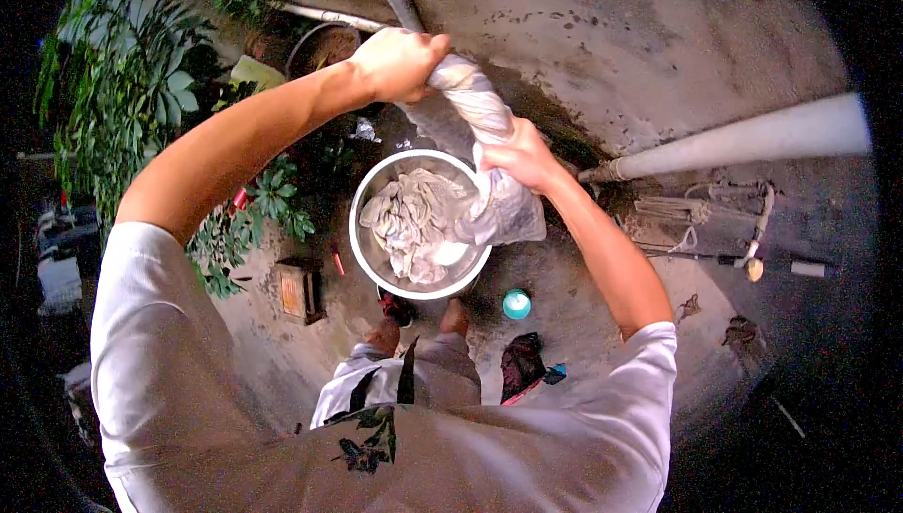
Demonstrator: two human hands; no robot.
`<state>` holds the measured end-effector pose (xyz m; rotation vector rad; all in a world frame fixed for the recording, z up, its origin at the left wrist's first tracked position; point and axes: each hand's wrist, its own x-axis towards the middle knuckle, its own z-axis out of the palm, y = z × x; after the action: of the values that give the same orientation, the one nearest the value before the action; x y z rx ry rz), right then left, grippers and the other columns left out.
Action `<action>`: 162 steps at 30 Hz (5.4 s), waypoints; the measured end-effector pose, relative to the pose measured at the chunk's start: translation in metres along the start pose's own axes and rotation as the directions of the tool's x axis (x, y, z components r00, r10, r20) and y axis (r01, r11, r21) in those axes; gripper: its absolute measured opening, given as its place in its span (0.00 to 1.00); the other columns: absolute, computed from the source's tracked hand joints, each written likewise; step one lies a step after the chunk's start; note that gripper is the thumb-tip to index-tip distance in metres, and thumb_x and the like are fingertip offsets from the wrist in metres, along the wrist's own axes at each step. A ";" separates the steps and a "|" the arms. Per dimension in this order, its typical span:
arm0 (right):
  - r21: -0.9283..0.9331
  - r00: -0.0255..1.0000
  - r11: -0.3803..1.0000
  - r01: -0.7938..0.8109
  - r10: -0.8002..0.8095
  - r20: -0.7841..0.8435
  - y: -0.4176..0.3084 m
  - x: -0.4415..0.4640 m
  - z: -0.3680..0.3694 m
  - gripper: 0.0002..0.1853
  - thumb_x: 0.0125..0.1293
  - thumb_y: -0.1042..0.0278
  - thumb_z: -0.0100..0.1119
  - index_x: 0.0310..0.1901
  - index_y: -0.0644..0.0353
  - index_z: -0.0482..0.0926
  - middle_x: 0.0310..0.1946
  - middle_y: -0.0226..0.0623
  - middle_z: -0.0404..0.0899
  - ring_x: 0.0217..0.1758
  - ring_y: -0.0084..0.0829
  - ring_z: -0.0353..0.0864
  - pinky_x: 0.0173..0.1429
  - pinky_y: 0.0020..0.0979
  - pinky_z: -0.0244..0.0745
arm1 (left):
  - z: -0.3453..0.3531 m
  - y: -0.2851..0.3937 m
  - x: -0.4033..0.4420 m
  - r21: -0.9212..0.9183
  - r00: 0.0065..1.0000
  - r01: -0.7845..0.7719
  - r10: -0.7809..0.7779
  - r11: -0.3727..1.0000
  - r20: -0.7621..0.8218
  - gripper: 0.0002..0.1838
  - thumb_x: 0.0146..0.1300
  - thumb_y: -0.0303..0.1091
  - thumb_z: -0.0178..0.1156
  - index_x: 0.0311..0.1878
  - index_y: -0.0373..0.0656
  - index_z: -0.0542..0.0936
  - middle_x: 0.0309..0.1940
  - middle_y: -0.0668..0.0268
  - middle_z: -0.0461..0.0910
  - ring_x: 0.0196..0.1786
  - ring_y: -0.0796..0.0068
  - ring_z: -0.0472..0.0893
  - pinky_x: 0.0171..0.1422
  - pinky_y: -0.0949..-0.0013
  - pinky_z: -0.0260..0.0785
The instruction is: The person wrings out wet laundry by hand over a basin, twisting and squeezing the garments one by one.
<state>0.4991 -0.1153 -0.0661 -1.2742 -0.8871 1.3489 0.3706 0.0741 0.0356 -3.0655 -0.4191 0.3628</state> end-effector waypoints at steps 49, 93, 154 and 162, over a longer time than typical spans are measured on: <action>-0.705 0.827 0.578 0.410 -0.561 0.020 -0.076 0.033 0.002 0.17 0.49 0.70 0.69 0.43 0.57 0.80 0.43 0.33 0.81 0.50 0.31 0.78 0.58 0.32 0.70 | -0.017 0.031 -0.096 -0.952 0.969 0.239 -0.014 -0.189 0.246 0.47 0.60 0.69 0.55 0.67 0.36 0.65 0.57 0.56 0.76 0.57 0.68 0.77 0.64 0.61 0.68; -0.375 0.841 0.925 -0.069 0.256 0.477 -0.067 0.001 -0.025 0.23 0.44 0.80 0.64 0.47 0.69 0.79 0.38 0.35 0.84 0.41 0.27 0.81 0.49 0.28 0.76 | 0.034 0.062 -0.147 -0.840 0.912 0.398 0.260 -0.368 0.318 0.52 0.46 0.30 0.67 0.74 0.51 0.51 0.53 0.56 0.73 0.49 0.59 0.78 0.39 0.54 0.81; 0.514 0.952 0.801 0.306 -0.251 -0.176 -0.068 -0.012 -0.019 0.33 0.73 0.41 0.27 0.64 0.62 0.64 0.58 0.42 0.75 0.57 0.35 0.78 0.60 0.41 0.75 | 0.015 0.071 -0.041 -0.863 0.986 -0.013 -0.136 0.504 -0.095 0.52 0.44 0.36 0.67 0.75 0.55 0.54 0.63 0.46 0.70 0.65 0.53 0.72 0.69 0.62 0.63; 0.680 0.825 0.475 0.558 -0.229 -0.517 0.002 -0.027 0.004 0.32 0.72 0.40 0.36 0.67 0.57 0.63 0.64 0.37 0.69 0.65 0.34 0.70 0.68 0.41 0.65 | -0.027 0.074 -0.043 -0.998 0.996 0.007 0.085 -0.068 0.002 0.47 0.43 0.23 0.60 0.72 0.41 0.59 0.59 0.61 0.71 0.59 0.72 0.71 0.63 0.71 0.64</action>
<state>0.4922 -0.1417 -0.0620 -0.4701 -0.1784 0.8838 0.3565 -0.0085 0.0676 -4.6301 -1.0153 0.0852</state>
